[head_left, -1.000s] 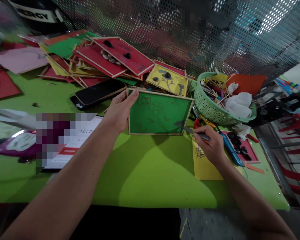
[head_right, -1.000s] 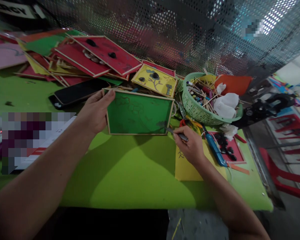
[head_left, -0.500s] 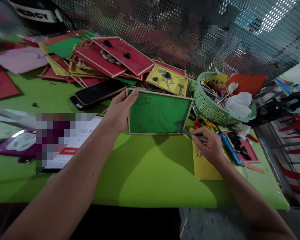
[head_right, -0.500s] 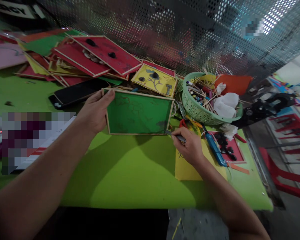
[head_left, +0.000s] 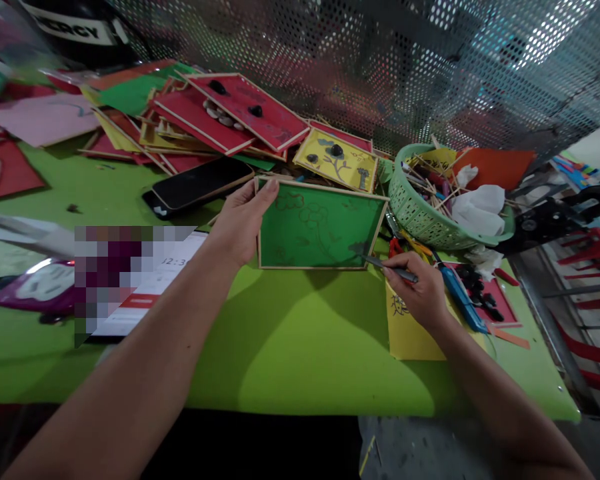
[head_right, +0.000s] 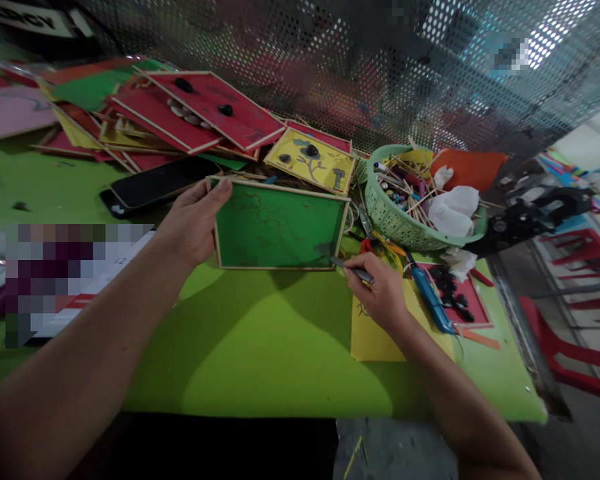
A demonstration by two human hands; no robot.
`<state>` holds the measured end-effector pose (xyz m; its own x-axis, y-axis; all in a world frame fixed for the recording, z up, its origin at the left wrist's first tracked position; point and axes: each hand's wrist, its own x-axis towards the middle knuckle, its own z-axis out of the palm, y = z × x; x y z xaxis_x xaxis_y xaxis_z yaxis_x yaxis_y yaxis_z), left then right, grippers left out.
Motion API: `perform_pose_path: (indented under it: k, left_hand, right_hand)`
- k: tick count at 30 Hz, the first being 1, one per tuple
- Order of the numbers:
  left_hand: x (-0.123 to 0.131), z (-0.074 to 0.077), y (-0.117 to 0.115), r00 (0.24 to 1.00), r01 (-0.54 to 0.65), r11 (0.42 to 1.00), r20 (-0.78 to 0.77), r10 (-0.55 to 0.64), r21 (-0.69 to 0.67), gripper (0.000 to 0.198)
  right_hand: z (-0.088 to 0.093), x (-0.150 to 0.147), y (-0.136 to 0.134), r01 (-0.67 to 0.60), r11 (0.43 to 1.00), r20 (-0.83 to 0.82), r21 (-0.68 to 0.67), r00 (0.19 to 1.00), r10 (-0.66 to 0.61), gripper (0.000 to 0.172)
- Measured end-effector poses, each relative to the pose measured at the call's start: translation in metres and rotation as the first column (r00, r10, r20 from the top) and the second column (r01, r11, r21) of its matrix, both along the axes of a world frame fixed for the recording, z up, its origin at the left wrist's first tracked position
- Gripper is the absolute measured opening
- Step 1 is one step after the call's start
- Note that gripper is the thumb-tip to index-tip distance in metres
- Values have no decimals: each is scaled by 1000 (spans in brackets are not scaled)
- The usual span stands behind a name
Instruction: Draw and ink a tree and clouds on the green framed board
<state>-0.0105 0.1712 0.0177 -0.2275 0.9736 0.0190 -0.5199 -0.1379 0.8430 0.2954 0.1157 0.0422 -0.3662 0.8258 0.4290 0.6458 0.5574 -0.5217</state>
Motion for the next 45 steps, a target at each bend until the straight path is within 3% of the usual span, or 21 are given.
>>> perform_pose_path:
  k: [29,45]
  left_hand:
    - [-1,0,-1,1000,28,1000,-11,-28,1,32]
    - [-1,0,0,999,34,999,-20,-34,13,32]
  right_hand:
    - [-1,1,0,9,1000,0,-12,1000,-9,8]
    - [-2,-2,1,-48,996,0,-73,999,48,8]
